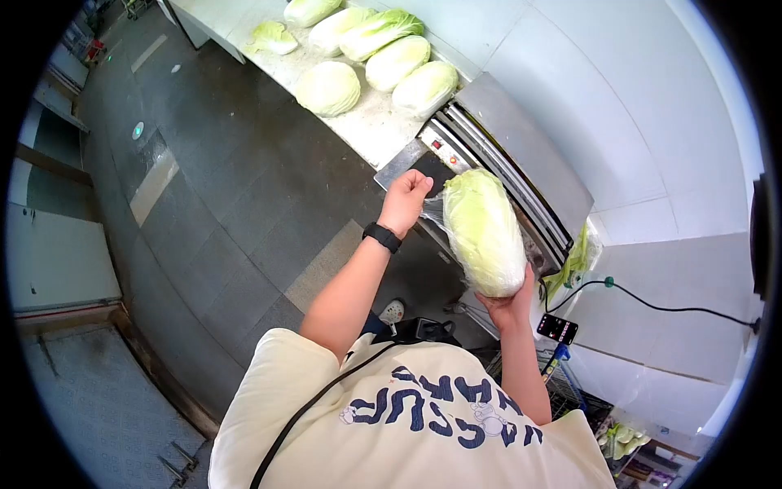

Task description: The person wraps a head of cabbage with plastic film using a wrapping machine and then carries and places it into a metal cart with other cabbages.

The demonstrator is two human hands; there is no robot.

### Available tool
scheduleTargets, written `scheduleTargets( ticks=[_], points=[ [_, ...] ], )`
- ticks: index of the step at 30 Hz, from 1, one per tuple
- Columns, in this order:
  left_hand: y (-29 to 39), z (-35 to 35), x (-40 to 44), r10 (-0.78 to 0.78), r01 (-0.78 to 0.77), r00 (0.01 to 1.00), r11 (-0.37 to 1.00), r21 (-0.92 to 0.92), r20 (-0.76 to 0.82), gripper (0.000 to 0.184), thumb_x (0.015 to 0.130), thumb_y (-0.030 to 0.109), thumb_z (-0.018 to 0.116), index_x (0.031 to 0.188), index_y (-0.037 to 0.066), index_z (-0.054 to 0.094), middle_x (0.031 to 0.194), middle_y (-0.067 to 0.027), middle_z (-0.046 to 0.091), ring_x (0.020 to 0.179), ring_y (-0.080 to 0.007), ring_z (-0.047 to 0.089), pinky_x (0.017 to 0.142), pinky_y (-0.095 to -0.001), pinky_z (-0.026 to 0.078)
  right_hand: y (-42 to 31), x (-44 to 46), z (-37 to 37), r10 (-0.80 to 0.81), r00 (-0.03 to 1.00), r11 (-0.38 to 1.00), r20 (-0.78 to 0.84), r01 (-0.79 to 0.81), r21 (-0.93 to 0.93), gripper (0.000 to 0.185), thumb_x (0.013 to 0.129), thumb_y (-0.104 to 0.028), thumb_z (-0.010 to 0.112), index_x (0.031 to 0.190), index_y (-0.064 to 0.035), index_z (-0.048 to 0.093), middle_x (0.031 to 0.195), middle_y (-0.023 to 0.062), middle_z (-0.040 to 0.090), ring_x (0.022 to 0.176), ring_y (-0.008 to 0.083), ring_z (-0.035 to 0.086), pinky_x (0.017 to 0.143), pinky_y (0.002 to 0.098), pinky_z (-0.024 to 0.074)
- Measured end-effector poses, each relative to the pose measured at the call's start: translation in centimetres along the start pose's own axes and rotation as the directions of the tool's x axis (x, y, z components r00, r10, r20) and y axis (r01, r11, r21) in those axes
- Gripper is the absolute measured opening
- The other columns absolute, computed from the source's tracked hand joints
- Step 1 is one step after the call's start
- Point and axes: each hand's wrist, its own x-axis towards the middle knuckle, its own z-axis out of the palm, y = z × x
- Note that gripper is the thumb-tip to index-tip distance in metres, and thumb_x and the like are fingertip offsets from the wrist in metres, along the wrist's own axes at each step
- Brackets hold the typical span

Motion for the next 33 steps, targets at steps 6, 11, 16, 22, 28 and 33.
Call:
scheduleTargets(
  ticks=[6, 11, 16, 22, 28, 33],
  points=[
    [-0.6, 0.3, 0.7, -0.018, 0.012, 0.993, 0.998, 0.057, 0.120, 0.028, 0.104, 0.029, 0.058, 0.085, 0.009, 0.059, 0.068, 0.0082, 0.043, 0.056, -0.0031, 0.036, 0.049, -0.0222, 0.030, -0.7, 0.4, -0.1, 0.021, 0.998, 0.999, -0.051, -0.023, -0.030, 0.078, 0.094, -0.072, 0.040, 0.151, -0.0189, 0.042, 0.150, 0.0116, 0.049, 0.133, 0.0379, 0.050, 0.103, 0.0615, 0.0425],
    [4.5, 0.4, 0.1, -0.342, 0.288, 0.805, 0.940, 0.184, 0.484, 0.025, 0.101, 0.029, 0.061, 0.089, 0.009, 0.070, 0.069, 0.0071, 0.051, 0.054, -0.0022, 0.037, 0.047, -0.0218, 0.028, -0.9, 0.2, 0.6, 0.012, 0.998, 0.999, -0.065, -0.015, -0.040, 0.077, 0.096, -0.071, 0.036, 0.151, -0.0187, 0.042, 0.151, 0.0120, 0.049, 0.133, 0.0380, 0.051, 0.103, 0.0610, 0.0427],
    [4.2, -0.2, -1.0, -0.169, 0.114, 0.895, 0.981, 0.155, 0.413, 0.019, 0.097, 0.019, 0.065, 0.086, 0.006, 0.072, 0.069, 0.0084, 0.055, 0.061, -0.0018, 0.043, 0.052, -0.0212, 0.033, -0.9, 0.0, 1.2, 0.012, 0.996, 0.999, -0.086, -0.016, -0.048, 0.076, 0.096, -0.071, 0.034, 0.150, -0.0183, 0.045, 0.149, 0.0125, 0.051, 0.131, 0.0372, 0.053, 0.102, 0.0597, 0.0441],
    [-1.4, -0.6, -1.2, -0.062, 0.070, 0.967, 0.997, -0.022, 0.246, 0.016, 0.098, 0.016, 0.067, 0.089, 0.003, 0.071, 0.079, 0.0058, 0.064, 0.070, -0.0018, 0.050, 0.064, -0.0199, 0.040, -1.3, 0.3, 0.7, 0.032, 0.996, 0.992, -0.080, -0.041, -0.116, 0.077, 0.094, -0.073, 0.037, 0.149, -0.0198, 0.046, 0.145, 0.0104, 0.055, 0.128, 0.0363, 0.056, 0.102, 0.0601, 0.0438],
    [-5.3, 0.1, 0.1, -0.058, 0.087, 0.972, 0.989, -0.119, 0.226, 0.013, 0.097, 0.014, 0.070, 0.090, 0.004, 0.069, 0.076, 0.0064, 0.061, 0.066, -0.0012, 0.048, 0.060, -0.0202, 0.039, -1.6, 0.3, 1.0, 0.028, 0.994, 0.993, -0.105, -0.040, -0.113, 0.074, 0.094, -0.071, 0.039, 0.148, -0.0201, 0.048, 0.143, 0.0097, 0.057, 0.126, 0.0351, 0.058, 0.098, 0.0587, 0.0474],
    [-5.4, -0.2, 1.3, -0.128, 0.180, 0.947, 0.971, -0.155, 0.296, 0.016, 0.096, 0.014, 0.071, 0.084, 0.004, 0.065, 0.072, 0.0074, 0.058, 0.064, -0.0013, 0.045, 0.057, -0.0208, 0.038, -1.8, 0.2, 1.1, 0.038, 0.991, 0.996, -0.126, -0.049, -0.080, 0.072, 0.095, -0.069, 0.041, 0.146, -0.0198, 0.049, 0.143, 0.0099, 0.058, 0.125, 0.0347, 0.059, 0.095, 0.0586, 0.0499]
  ],
)
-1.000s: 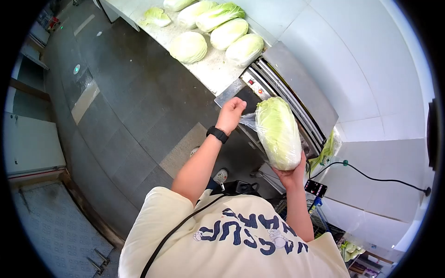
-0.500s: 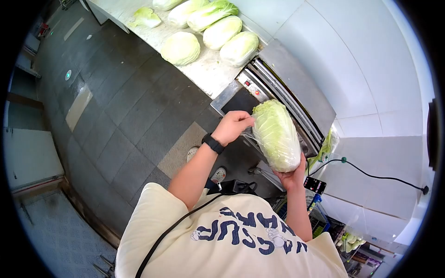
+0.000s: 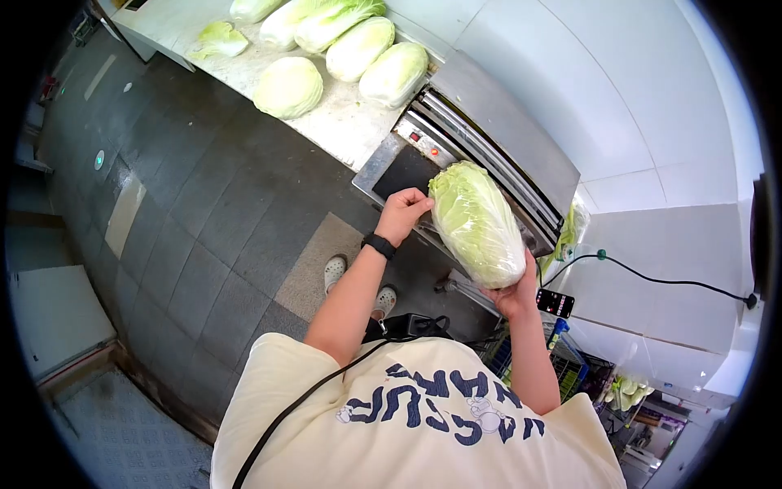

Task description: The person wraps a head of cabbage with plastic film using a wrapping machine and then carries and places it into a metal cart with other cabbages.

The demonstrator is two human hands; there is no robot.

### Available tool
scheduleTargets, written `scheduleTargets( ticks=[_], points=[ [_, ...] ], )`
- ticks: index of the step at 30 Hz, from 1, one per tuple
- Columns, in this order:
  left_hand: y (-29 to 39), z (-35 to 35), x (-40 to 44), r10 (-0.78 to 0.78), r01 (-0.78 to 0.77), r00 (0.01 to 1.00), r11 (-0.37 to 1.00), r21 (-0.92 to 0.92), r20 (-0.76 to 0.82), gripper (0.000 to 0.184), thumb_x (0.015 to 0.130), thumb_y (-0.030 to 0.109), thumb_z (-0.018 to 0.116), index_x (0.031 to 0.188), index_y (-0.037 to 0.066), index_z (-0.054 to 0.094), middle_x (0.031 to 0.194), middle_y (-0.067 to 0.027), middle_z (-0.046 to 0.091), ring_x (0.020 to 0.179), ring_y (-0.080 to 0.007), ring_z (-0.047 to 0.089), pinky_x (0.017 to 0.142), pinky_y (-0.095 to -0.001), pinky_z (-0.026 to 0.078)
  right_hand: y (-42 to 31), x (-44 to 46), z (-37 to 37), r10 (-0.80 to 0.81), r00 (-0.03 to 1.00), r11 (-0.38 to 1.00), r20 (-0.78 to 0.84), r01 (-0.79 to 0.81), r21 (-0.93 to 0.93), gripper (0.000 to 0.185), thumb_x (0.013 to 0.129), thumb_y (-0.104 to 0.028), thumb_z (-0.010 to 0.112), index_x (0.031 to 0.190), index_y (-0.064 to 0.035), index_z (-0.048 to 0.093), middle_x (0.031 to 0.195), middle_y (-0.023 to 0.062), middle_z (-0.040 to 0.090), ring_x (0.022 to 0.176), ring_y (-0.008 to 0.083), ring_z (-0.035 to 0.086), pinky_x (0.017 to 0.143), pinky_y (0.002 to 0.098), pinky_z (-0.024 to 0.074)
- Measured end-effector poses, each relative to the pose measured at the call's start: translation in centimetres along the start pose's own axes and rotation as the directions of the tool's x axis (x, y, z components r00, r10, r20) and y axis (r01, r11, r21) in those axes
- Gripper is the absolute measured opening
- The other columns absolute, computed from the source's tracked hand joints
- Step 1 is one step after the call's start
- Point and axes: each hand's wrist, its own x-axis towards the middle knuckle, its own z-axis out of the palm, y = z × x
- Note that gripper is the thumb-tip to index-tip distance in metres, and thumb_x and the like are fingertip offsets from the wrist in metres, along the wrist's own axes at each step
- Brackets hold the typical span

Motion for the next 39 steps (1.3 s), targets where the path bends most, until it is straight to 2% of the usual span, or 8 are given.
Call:
scheduleTargets(
  ticks=[7, 11, 13, 19, 26, 33, 37, 39],
  points=[
    [-1.9, 1.3, -0.1, 0.083, -0.058, 0.991, 0.973, 0.224, -0.103, 0.008, 0.094, 0.009, 0.070, 0.092, 0.005, 0.063, 0.075, 0.0039, 0.057, 0.062, -0.0056, 0.049, 0.054, -0.0233, 0.042, -0.7, 0.6, -0.7, 0.062, 0.998, 0.997, -0.001, -0.061, 0.046, 0.073, 0.095, -0.071, 0.041, 0.144, -0.0180, 0.052, 0.140, 0.0104, 0.060, 0.124, 0.0333, 0.060, 0.095, 0.0589, 0.0510],
    [3.6, 1.8, -0.6, 0.459, -0.214, 0.883, 0.582, 0.785, -0.100, 0.035, 0.082, -0.002, 0.069, 0.116, 0.005, 0.061, 0.112, -0.0125, 0.060, 0.094, -0.0239, 0.061, 0.083, -0.0346, 0.051, -1.3, 0.2, -0.8, 0.038, 0.999, 0.999, 0.023, -0.039, 0.032, 0.074, 0.094, -0.072, 0.043, 0.143, -0.0166, 0.053, 0.139, 0.0118, 0.060, 0.121, 0.0334, 0.062, 0.093, 0.0574, 0.0535],
    [9.4, 3.8, 0.1, 0.543, -0.603, 0.698, 0.093, 0.793, 0.467, 0.059, 0.077, 0.008, 0.079, 0.132, 0.007, 0.057, 0.133, -0.0162, 0.055, 0.123, -0.0333, 0.054, 0.102, -0.0434, 0.045, -1.7, 0.6, -1.6, 0.071, 0.994, 0.996, 0.078, -0.075, 0.042, 0.074, 0.095, -0.072, 0.042, 0.144, -0.0167, 0.052, 0.139, 0.0121, 0.060, 0.118, 0.0346, 0.064, 0.091, 0.0578, 0.0559],
    [12.3, 7.3, 3.6, -0.136, -0.899, 0.424, -0.178, 0.399, 0.895, 0.102, 0.060, 0.028, 0.093, 0.149, 0.015, 0.044, 0.158, -0.0161, 0.034, 0.146, -0.0433, 0.030, 0.118, -0.0559, 0.032, -3.2, 1.2, -3.0, 0.126, 0.980, 0.988, 0.155, -0.138, 0.069, 0.076, 0.096, -0.072, 0.042, 0.144, -0.0143, 0.051, 0.134, 0.0173, 0.061, 0.117, 0.0408, 0.063, 0.094, 0.0630, 0.0541],
    [11.1, 7.7, 4.3, -0.001, -0.923, 0.381, -0.064, 0.380, 0.925, 0.099, 0.057, 0.020, 0.092, 0.145, 0.015, 0.048, 0.147, -0.0193, 0.044, 0.134, -0.0482, 0.043, 0.109, -0.0561, 0.042, -3.1, 1.7, -4.4, 0.202, 0.954, 0.979, 0.222, -0.192, -0.063, 0.089, 0.090, -0.082, 0.033, 0.136, -0.0101, 0.058, 0.126, 0.0222, 0.064, 0.106, 0.0435, 0.066, 0.089, 0.0571, 0.0567],
    [13.5, 8.4, 3.2, -0.244, -0.688, 0.712, -0.056, 0.724, 0.658, 0.102, 0.062, 0.038, 0.090, 0.149, 0.013, 0.044, 0.145, -0.0217, 0.045, 0.132, -0.0437, 0.047, 0.108, -0.0473, 0.045, -4.4, 7.1, -6.3, 0.453, 0.864, 0.793, 0.220, -0.277, -0.543, 0.112, 0.081, -0.094, 0.015, 0.134, -0.0075, 0.062, 0.115, 0.0249, 0.069, 0.078, 0.0314, 0.067, 0.072, 0.0377, 0.0573],
    [13.2, 9.8, 6.7, -0.372, -0.630, 0.724, -0.016, 0.776, 0.581, 0.104, 0.065, 0.043, 0.089, 0.150, 0.010, 0.041, 0.145, -0.0226, 0.046, 0.130, -0.0407, 0.050, 0.108, -0.0440, 0.045, -6.9, 4.5, -4.6, 0.123, 0.991, 0.667, -0.049, -0.119, -0.736, 0.113, 0.081, -0.095, 0.017, 0.106, 0.0018, 0.071, 0.091, 0.0219, 0.073, 0.074, 0.0258, 0.070, 0.067, 0.0370, 0.0563],
    [13.4, 10.2, 7.8, -0.416, -0.609, 0.716, 0.023, 0.793, 0.561, 0.103, 0.066, 0.042, 0.089, 0.150, 0.008, 0.041, 0.146, -0.0219, 0.046, 0.132, -0.0390, 0.049, 0.109, -0.0429, 0.044, -7.5, 2.4, -4.1, -0.319, 0.940, 0.580, -0.122, 0.091, -0.810, 0.083, 0.090, -0.076, 0.044, 0.100, 0.0009, 0.071, 0.084, 0.0173, 0.073, 0.077, 0.0291, 0.071, 0.068, 0.0383, 0.0557]
  ],
)
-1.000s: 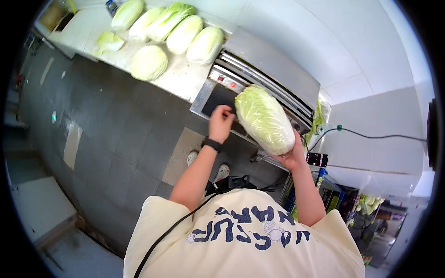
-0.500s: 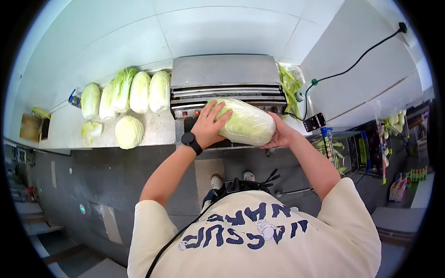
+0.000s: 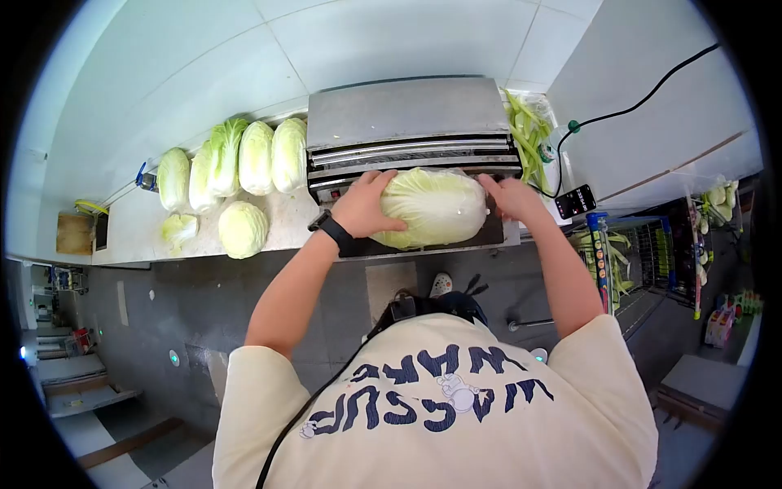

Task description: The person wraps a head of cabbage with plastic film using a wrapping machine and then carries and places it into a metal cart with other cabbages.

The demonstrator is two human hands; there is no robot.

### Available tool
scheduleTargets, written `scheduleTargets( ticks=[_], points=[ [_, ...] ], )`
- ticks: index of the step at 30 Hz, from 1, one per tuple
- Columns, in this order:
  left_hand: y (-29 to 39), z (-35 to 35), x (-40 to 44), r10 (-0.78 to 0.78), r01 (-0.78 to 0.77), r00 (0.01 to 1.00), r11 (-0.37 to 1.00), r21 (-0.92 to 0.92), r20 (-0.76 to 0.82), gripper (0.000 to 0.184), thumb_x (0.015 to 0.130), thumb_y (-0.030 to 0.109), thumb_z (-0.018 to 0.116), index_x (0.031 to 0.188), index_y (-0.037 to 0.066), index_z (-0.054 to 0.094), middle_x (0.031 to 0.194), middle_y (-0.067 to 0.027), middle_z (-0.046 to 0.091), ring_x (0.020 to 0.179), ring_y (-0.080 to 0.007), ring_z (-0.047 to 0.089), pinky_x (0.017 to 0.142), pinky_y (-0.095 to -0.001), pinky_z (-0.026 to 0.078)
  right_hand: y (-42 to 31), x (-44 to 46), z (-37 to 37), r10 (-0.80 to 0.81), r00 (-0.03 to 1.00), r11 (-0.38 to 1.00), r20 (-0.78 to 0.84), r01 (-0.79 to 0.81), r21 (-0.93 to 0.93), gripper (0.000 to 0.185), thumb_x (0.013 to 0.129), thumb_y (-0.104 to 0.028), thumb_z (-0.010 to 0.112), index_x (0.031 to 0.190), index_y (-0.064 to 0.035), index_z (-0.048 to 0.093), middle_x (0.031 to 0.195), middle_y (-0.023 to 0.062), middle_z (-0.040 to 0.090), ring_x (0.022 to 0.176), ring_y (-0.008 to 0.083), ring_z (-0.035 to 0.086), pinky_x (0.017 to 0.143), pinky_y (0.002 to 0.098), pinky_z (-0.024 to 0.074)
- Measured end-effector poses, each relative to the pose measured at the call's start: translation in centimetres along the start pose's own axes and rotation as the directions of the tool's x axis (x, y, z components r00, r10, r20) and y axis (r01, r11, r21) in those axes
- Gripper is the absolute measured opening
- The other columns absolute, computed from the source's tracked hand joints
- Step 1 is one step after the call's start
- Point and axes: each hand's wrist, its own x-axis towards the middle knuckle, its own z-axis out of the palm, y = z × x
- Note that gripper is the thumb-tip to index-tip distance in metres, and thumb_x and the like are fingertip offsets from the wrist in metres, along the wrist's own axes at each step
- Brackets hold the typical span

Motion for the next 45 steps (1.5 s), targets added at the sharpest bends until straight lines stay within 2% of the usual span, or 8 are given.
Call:
scheduleTargets(
  ticks=[3, 9, 17, 27, 30, 34, 39, 45],
  points=[
    [0.6, -0.1, -0.3, -0.014, 0.014, 1.000, 1.000, 0.001, -0.026, 0.104, 0.064, 0.045, 0.089, 0.149, 0.007, 0.043, 0.148, -0.0225, 0.044, 0.133, -0.0415, 0.047, 0.111, -0.0450, 0.043, 0.9, -2.0, 2.3, -0.454, 0.767, 0.824, -0.453, 0.555, 0.114, 0.033, 0.089, -0.033, 0.074, 0.104, -0.0043, 0.070, 0.094, 0.0134, 0.070, 0.088, 0.0343, 0.068, 0.079, 0.0413, 0.0546],
    [2.3, 1.3, -2.4, 0.044, -0.043, 0.965, 0.999, 0.009, -0.258, 0.091, 0.070, 0.034, 0.087, 0.146, 0.005, 0.046, 0.147, -0.0194, 0.045, 0.133, -0.0392, 0.047, 0.111, -0.0446, 0.041, 0.7, -4.7, 5.1, -0.718, 0.552, 0.689, -0.424, 0.650, -0.322, 0.041, 0.083, -0.027, 0.079, 0.117, -0.0076, 0.066, 0.117, 0.0087, 0.060, 0.107, 0.0300, 0.058, 0.088, 0.0411, 0.0525],
    [2.4, 3.1, -2.4, 0.097, -0.073, 0.822, 0.995, 0.066, -0.562, 0.024, 0.087, 0.007, 0.069, 0.107, 0.002, 0.059, 0.117, -0.0137, 0.064, 0.107, -0.0368, 0.062, 0.091, -0.0415, 0.051, 0.2, -3.7, 4.0, -0.686, 0.619, 0.714, -0.383, 0.674, -0.191, 0.030, 0.082, -0.020, 0.078, 0.107, -0.0050, 0.069, 0.110, 0.0087, 0.064, 0.102, 0.0316, 0.060, 0.089, 0.0415, 0.0508],
    [0.8, 0.7, -2.5, 0.253, -0.172, 0.790, 0.966, 0.194, -0.558, 0.013, 0.082, 0.000, 0.068, 0.092, 0.003, 0.060, 0.101, -0.0129, 0.064, 0.090, -0.0340, 0.063, 0.076, -0.0418, 0.052, 2.6, -2.8, 2.8, -0.429, 0.691, 0.746, -0.582, 0.634, 0.204, 0.009, 0.093, -0.001, 0.065, 0.101, -0.0003, 0.068, 0.105, 0.0066, 0.069, 0.080, 0.0121, 0.065, 0.071, 0.0252, 0.0518],
    [0.7, 0.3, -3.2, 0.295, -0.196, 0.813, 0.950, 0.241, -0.502, 0.014, 0.081, 0.001, 0.068, 0.092, 0.004, 0.060, 0.101, -0.0126, 0.064, 0.091, -0.0334, 0.063, 0.079, -0.0409, 0.052, 2.9, -4.0, 2.4, -0.282, 0.811, 0.542, -0.513, 0.576, 0.612, 0.009, 0.090, 0.001, 0.066, 0.098, 0.0001, 0.068, 0.099, 0.0083, 0.069, 0.081, 0.0167, 0.067, 0.071, 0.0290, 0.0528],
    [-0.5, 0.4, -4.7, 0.507, -0.388, 0.827, 0.828, 0.405, -0.244, 0.018, 0.079, 0.003, 0.068, 0.095, 0.004, 0.059, 0.100, -0.0118, 0.063, 0.091, -0.0314, 0.062, 0.081, -0.0404, 0.052, 6.0, -3.8, 1.9, -0.733, 0.528, 0.552, -0.428, 0.830, 0.078, 0.015, 0.084, 0.004, 0.070, 0.097, -0.0030, 0.070, 0.105, 0.0096, 0.073, 0.088, 0.0208, 0.071, 0.074, 0.0270, 0.0542],
    [-0.8, -1.0, -5.3, 0.565, -0.509, 0.825, 0.740, 0.440, 0.003, 0.025, 0.078, 0.007, 0.071, 0.099, 0.003, 0.058, 0.102, -0.0120, 0.061, 0.092, -0.0308, 0.061, 0.082, -0.0401, 0.052, 7.3, -4.1, 1.6, -0.750, 0.584, 0.610, -0.311, 0.793, 0.017, 0.015, 0.082, 0.003, 0.071, 0.095, -0.0036, 0.070, 0.105, 0.0082, 0.074, 0.089, 0.0257, 0.071, 0.076, 0.0330, 0.0564],
    [6.4, -1.6, -0.7, 0.607, -0.400, 0.737, 0.746, 0.533, -0.297, 0.034, 0.079, 0.018, 0.074, 0.107, 0.004, 0.060, 0.106, -0.0126, 0.062, 0.097, -0.0312, 0.062, 0.087, -0.0433, 0.051, 5.0, -3.2, 1.7, -0.687, 0.559, 0.639, -0.464, 0.769, -0.021, 0.010, 0.087, 0.001, 0.069, 0.096, -0.0016, 0.066, 0.097, 0.0079, 0.072, 0.082, 0.0186, 0.069, 0.074, 0.0282, 0.0546]
  ],
)
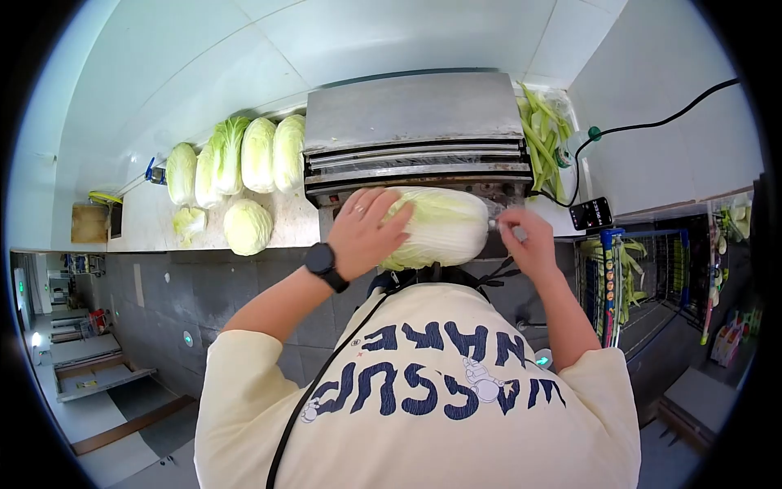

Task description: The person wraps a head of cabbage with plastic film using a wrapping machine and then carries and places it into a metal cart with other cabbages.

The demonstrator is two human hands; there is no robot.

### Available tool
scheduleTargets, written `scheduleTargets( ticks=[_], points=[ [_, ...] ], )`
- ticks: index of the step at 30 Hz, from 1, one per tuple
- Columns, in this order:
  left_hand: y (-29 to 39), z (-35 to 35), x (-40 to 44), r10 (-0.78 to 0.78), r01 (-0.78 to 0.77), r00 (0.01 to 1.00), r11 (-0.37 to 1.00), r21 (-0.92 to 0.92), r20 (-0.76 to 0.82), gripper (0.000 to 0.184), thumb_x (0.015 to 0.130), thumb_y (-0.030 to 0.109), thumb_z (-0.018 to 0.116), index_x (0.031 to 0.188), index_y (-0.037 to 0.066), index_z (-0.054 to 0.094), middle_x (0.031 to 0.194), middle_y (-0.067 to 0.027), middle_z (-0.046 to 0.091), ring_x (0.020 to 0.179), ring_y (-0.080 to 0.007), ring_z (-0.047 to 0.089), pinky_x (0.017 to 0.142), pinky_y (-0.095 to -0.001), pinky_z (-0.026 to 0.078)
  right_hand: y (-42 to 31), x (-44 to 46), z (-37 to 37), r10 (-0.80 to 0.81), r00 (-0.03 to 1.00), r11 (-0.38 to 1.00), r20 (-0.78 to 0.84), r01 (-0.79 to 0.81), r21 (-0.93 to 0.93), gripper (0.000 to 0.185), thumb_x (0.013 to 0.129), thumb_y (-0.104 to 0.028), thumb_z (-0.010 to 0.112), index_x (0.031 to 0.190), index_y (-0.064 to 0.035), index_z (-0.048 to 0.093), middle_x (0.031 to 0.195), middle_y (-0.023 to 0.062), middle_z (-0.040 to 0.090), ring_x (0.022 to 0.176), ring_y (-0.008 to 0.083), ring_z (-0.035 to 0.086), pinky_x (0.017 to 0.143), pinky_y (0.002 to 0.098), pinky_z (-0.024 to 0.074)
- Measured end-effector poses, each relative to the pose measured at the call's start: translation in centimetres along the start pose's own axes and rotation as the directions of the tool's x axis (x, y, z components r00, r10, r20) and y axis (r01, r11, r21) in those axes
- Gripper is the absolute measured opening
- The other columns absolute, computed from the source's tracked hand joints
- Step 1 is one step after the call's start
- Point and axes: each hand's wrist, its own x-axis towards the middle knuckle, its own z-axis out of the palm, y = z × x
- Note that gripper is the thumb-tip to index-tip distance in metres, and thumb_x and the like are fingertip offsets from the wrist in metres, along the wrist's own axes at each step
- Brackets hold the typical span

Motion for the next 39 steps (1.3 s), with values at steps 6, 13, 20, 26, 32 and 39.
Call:
scheduleTargets(
  ticks=[6, 13, 20, 26, 32, 39],
  points=[
    [-1.3, 3.4, 2.2, -0.185, 0.195, 0.972, 0.979, -0.059, 0.145, 0.019, 0.082, 0.010, 0.070, 0.100, 0.008, 0.063, 0.095, -0.0070, 0.062, 0.088, -0.0279, 0.063, 0.075, -0.0419, 0.052, 0.5, 3.3, 2.4, 0.369, 0.913, 0.799, -0.175, -0.215, 0.561, 0.003, 0.100, -0.004, 0.061, 0.102, -0.0024, 0.060, 0.089, 0.0011, 0.064, 0.079, 0.0089, 0.062, 0.075, 0.0245, 0.0516],
    [-2.9, 1.7, 0.8, -0.059, 0.081, 0.980, 0.991, -0.110, 0.192, 0.015, 0.082, 0.005, 0.064, 0.098, 0.007, 0.062, 0.092, -0.0069, 0.060, 0.077, -0.0280, 0.062, 0.065, -0.0388, 0.052, -0.3, 2.4, 1.2, 0.219, 0.969, 0.930, -0.115, -0.172, 0.325, 0.018, 0.091, 0.002, 0.067, 0.109, -0.0016, 0.065, 0.092, 0.0023, 0.063, 0.079, 0.0105, 0.060, 0.074, 0.0241, 0.0501],
    [-3.5, 1.5, -0.6, 0.024, -0.023, 0.985, 1.000, -0.011, 0.172, 0.022, 0.082, 0.009, 0.062, 0.103, 0.007, 0.062, 0.099, -0.0057, 0.059, 0.086, -0.0238, 0.061, 0.071, -0.0358, 0.053, 0.1, 1.5, 0.7, 0.219, 0.975, 0.966, -0.023, -0.214, 0.144, 0.021, 0.088, 0.001, 0.069, 0.108, -0.0007, 0.069, 0.089, 0.0041, 0.063, 0.074, 0.0130, 0.059, 0.069, 0.0256, 0.0491],
    [-4.3, 0.5, 4.2, 0.008, -0.003, 0.999, 0.992, 0.128, -0.036, 0.028, 0.078, 0.008, 0.068, 0.107, 0.010, 0.067, 0.108, -0.0055, 0.064, 0.094, -0.0268, 0.064, 0.080, -0.0385, 0.052, 1.1, 7.8, 3.9, 0.414, 0.851, 0.799, -0.322, -0.171, 0.577, 0.028, 0.092, -0.004, 0.065, 0.120, -0.0039, 0.065, 0.112, 0.0088, 0.066, 0.097, 0.0179, 0.064, 0.075, 0.0285, 0.0521],
    [-2.4, 0.2, 1.3, -0.175, 0.295, 0.810, 0.946, -0.132, 0.560, 0.042, 0.081, 0.021, 0.077, 0.116, 0.010, 0.058, 0.111, -0.0097, 0.058, 0.103, -0.0324, 0.061, 0.087, -0.0434, 0.051, -4.2, 5.6, 2.3, 0.108, 0.951, 0.994, 0.289, -0.099, -0.047, 0.046, 0.085, -0.014, 0.074, 0.129, -0.0064, 0.061, 0.121, 0.0129, 0.059, 0.108, 0.0308, 0.060, 0.089, 0.0358, 0.0520],
    [-4.0, 0.9, 1.2, -0.120, 0.285, 0.836, 0.928, -0.238, 0.535, 0.028, 0.082, 0.017, 0.074, 0.102, 0.008, 0.057, 0.109, -0.0112, 0.057, 0.104, -0.0329, 0.058, 0.088, -0.0430, 0.050, -5.2, 6.1, 4.3, 0.055, 0.897, 0.968, 0.439, 0.060, -0.244, 0.045, 0.077, -0.023, 0.081, 0.116, -0.0079, 0.064, 0.111, 0.0103, 0.059, 0.108, 0.0314, 0.057, 0.095, 0.0411, 0.0486]
  ],
)
